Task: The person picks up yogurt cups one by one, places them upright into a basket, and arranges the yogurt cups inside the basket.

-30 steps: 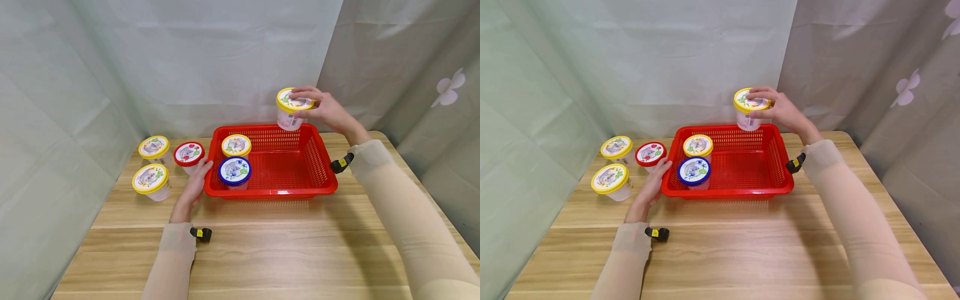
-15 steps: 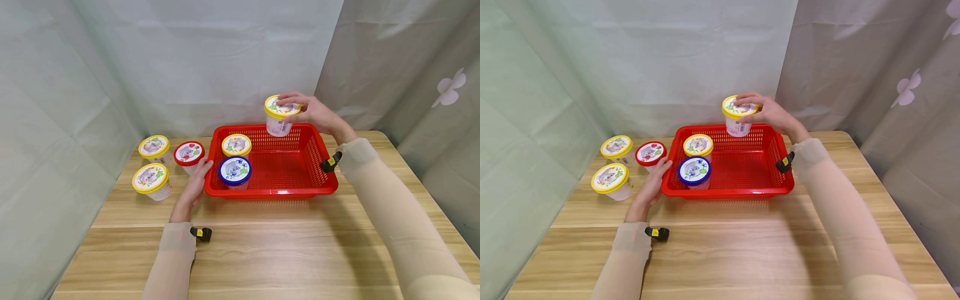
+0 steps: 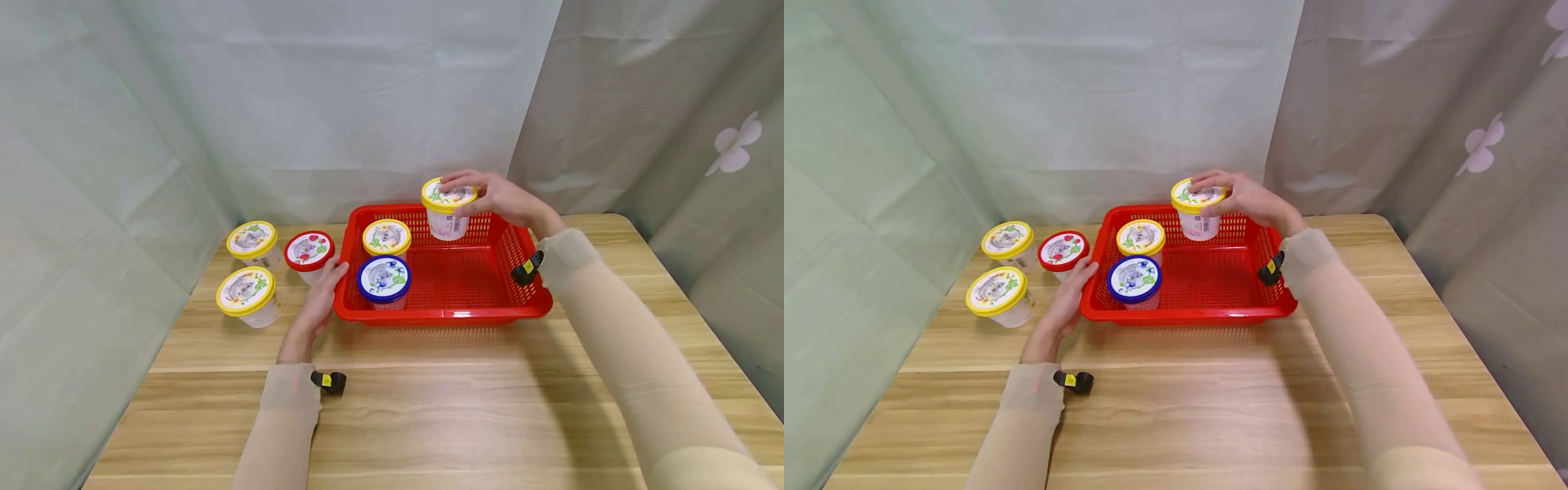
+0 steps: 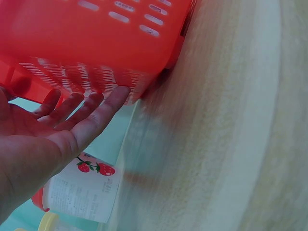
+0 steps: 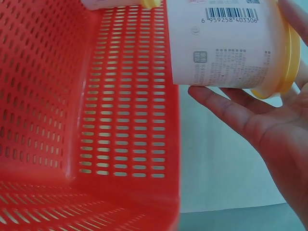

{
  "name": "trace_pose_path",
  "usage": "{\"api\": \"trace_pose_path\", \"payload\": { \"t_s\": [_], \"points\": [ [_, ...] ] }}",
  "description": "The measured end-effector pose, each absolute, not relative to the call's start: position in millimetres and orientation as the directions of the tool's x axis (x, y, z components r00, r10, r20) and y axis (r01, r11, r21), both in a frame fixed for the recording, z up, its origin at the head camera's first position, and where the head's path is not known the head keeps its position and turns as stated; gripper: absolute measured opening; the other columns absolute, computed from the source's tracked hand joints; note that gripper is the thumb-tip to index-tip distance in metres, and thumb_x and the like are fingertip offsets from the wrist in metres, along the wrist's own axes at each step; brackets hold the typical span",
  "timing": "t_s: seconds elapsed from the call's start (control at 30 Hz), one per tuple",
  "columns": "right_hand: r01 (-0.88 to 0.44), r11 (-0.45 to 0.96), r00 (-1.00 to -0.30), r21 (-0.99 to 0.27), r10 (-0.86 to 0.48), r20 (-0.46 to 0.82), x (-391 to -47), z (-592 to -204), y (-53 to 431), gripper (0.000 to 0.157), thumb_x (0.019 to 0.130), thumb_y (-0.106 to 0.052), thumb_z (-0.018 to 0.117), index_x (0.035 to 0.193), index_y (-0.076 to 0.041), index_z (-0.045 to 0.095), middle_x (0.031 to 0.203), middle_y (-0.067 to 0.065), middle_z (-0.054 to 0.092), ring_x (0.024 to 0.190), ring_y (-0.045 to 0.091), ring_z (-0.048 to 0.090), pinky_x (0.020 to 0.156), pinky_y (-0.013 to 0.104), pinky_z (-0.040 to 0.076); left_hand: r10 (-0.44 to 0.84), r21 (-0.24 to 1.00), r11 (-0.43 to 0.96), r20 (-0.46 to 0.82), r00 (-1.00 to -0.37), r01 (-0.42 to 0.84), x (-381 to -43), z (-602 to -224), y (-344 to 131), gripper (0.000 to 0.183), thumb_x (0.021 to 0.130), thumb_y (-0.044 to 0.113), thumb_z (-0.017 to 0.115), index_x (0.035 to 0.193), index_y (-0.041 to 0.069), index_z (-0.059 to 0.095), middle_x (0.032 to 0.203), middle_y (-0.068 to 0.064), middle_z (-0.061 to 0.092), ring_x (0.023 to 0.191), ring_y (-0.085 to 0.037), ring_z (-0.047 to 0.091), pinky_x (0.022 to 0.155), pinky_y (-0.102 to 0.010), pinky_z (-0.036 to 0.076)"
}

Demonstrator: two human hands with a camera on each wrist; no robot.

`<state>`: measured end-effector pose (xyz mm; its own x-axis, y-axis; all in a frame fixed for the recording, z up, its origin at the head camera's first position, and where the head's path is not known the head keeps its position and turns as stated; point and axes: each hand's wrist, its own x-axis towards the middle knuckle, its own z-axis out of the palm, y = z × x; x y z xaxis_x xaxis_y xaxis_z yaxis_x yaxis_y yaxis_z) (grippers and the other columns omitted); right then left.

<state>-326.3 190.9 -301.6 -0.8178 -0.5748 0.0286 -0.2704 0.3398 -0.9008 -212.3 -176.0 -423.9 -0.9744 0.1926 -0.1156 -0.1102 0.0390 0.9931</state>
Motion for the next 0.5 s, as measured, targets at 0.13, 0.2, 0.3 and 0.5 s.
{"api": "trace_pose_path", "payload": {
  "t_s": [0.13,0.2,0.3,0.5],
  "points": [
    [-0.26,0.356,-0.801,-0.898,-0.599,-0.006,-329.4,-309.2,186.2,0.051,0.091,-0.011,0.076,0.14,-0.011,0.066,0.155,-0.002,0.045,0.139,0.025,0.037,0.106,0.049,0.044,0.187,0.992,0.052,-0.121,-0.975,-0.113,-211.9,-424.1,-176.4,0.06,0.112,0.043,0.035,0.162,0.012,0.023,0.155,-0.017,0.037,0.132,-0.028,0.047,0.101,-0.025,0.05],
    [-0.26,0.364,-0.791,-0.894,-0.612,-0.019,-330.7,-312.8,184.1,0.05,0.09,-0.01,0.075,0.14,-0.01,0.066,0.155,0.0,0.046,0.139,0.026,0.038,0.106,0.05,0.044,0.182,0.992,0.057,-0.122,-0.976,-0.113,-211.9,-424.1,-176.6,0.061,0.112,0.044,0.036,0.163,0.012,0.023,0.156,-0.017,0.037,0.133,-0.028,0.046,0.104,-0.028,0.049],
    [-0.27,0.381,-0.777,-0.884,-0.629,-0.034,-332.0,-318.2,181.2,0.049,0.09,-0.008,0.074,0.138,-0.009,0.067,0.155,0.001,0.046,0.139,0.027,0.039,0.106,0.05,0.044,0.176,0.991,0.066,-0.125,-0.976,-0.115,-211.4,-423.6,-176.9,0.063,0.112,0.045,0.037,0.163,0.013,0.022,0.157,-0.016,0.037,0.134,-0.028,0.046,0.107,-0.032,0.048],
    [-0.298,0.41,-0.746,-0.862,-0.663,-0.058,-333.7,-326.8,174.5,0.048,0.09,-0.008,0.075,0.137,-0.006,0.067,0.156,0.004,0.046,0.14,0.029,0.037,0.107,0.049,0.042,0.178,0.991,0.057,-0.126,-0.976,-0.117,-211.3,-423.6,-177.0,0.062,0.112,0.044,0.037,0.163,0.013,0.023,0.156,-0.016,0.037,0.134,-0.029,0.047,0.105,-0.031,0.049]
  ]
}}
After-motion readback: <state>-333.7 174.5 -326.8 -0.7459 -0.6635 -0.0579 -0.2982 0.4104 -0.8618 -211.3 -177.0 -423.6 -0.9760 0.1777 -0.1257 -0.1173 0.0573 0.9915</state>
